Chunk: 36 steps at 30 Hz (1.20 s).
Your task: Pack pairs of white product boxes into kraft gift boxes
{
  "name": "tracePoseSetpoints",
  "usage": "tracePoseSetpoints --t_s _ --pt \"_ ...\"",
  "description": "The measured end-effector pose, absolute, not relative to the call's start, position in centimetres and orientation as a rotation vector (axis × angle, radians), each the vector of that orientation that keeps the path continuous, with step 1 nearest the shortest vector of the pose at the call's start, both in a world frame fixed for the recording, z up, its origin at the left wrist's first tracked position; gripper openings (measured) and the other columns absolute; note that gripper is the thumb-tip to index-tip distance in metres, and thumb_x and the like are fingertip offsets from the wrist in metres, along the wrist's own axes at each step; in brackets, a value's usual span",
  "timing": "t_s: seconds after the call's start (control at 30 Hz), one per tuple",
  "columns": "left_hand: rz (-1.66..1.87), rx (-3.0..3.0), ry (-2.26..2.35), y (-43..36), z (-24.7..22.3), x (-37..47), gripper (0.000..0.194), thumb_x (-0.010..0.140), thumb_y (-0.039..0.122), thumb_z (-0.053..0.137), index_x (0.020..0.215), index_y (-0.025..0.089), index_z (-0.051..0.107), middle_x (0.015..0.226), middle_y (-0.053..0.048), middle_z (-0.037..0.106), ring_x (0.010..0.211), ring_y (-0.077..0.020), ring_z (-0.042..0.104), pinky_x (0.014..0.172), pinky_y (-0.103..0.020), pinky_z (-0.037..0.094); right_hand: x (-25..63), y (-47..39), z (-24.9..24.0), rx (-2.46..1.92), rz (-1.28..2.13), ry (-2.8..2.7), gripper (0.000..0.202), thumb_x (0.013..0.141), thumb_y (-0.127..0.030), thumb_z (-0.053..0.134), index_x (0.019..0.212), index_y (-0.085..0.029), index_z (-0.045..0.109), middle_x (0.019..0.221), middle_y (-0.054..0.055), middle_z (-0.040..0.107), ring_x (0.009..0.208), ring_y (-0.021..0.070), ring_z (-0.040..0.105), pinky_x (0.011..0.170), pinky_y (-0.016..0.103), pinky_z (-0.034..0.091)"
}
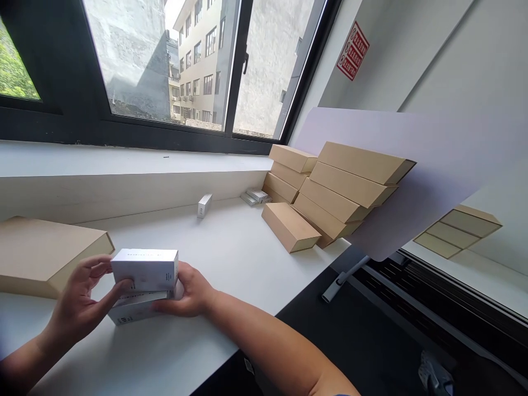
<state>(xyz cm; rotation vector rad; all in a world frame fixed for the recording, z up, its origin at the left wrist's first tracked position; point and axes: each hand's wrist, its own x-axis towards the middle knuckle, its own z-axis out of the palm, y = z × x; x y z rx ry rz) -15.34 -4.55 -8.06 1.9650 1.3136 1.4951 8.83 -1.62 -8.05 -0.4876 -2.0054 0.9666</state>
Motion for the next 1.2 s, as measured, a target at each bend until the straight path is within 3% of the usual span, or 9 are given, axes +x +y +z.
tracePoseSetpoints --t_s 0.1,0.2,0.4,0.53,0.67,0.97,1.2 --pt "1.28 2.018 1.263 -4.7 -7.7 -15.2 0.041 0.089 0.043 0.065 0.125 0.027 0.054 0.118 -0.007 0.068 0.11 -0.0265 0.066 0.09 -0.037 0.057 9.1 -1.3 -8.1 -0.439 0.958 -1.927 0.036 0.082 -0.055 0.072 0.1 -0.024 0.071 0.112 0.008 0.07 0.106 0.0266 0.065 0.097 0.041 0.052" --pt "1.114 2.043 1.236 -5.2 -7.8 -14.6 0.054 0.086 0.054 0.062 0.133 0.028 0.051 0.127 -0.009 0.066 0.112 -0.0294 0.065 0.09 -0.036 0.055 9.5 -0.9 -8.7 -0.589 0.898 -1.756 0.035 0.081 -0.057 0.072 0.087 -0.023 0.07 0.098 0.007 0.069 0.095 0.0255 0.063 0.091 0.042 0.053" --pt "0.972 2.04 1.34 -5.4 -8.4 -13.6 0.059 0.081 0.059 0.064 0.13 0.03 0.047 0.104 -0.003 0.069 0.08 -0.0206 0.067 0.07 -0.028 0.053 12.3 1.9 -7.9 -0.905 0.928 -1.105 0.04 0.085 -0.058 0.065 0.097 -0.02 0.07 0.093 0.006 0.071 0.084 0.0208 0.065 0.08 0.036 0.056" --pt "0.97 1.986 1.359 -5.0 -8.3 -13.9 0.062 0.08 0.061 0.064 0.131 0.03 0.045 0.101 -0.003 0.069 0.079 -0.0208 0.067 0.068 -0.028 0.053 16.2 4.9 -7.4 -1.136 0.974 -0.533 0.037 0.084 -0.058 0.058 0.092 -0.022 0.062 0.074 0.0 0.063 0.056 0.0134 0.056 0.063 0.031 0.058" --pt "0.991 1.928 1.423 -4.6 -8.1 -14.2 0.064 0.08 0.063 0.064 0.131 0.029 0.046 0.105 -0.005 0.069 0.084 -0.0226 0.068 0.071 -0.031 0.054 19.1 6.6 -8.0 -1.17 1.049 -0.365 0.027 0.086 -0.051 0.05 0.087 -0.024 0.053 0.064 -0.002 0.056 0.05 0.0138 0.055 0.059 0.034 0.06" --pt "0.969 1.903 1.422 -4.1 -8.3 -14.9 0.069 0.079 0.061 0.068 0.134 0.028 0.045 0.11 -0.007 0.071 0.09 -0.0248 0.07 0.075 -0.034 0.057 17.9 6.0 -8.1 -1.148 1.06 -0.425 0.024 0.069 -0.035 0.068 0.085 -0.023 0.053 0.066 -0.004 0.057 0.05 0.0109 0.053 0.052 0.028 0.056" --pt "1.036 1.881 1.453 -3.9 -8.7 -14.8 0.073 0.081 0.063 0.065 0.14 0.027 0.042 0.111 -0.01 0.071 0.092 -0.0272 0.071 0.077 -0.038 0.057 16.6 5.4 -7.7 -1.127 1.072 -0.567 0.041 0.064 -0.041 0.083 0.098 -0.025 0.066 0.057 -0.009 0.049 0.05 0.01 0.049 0.048 0.023 0.049"
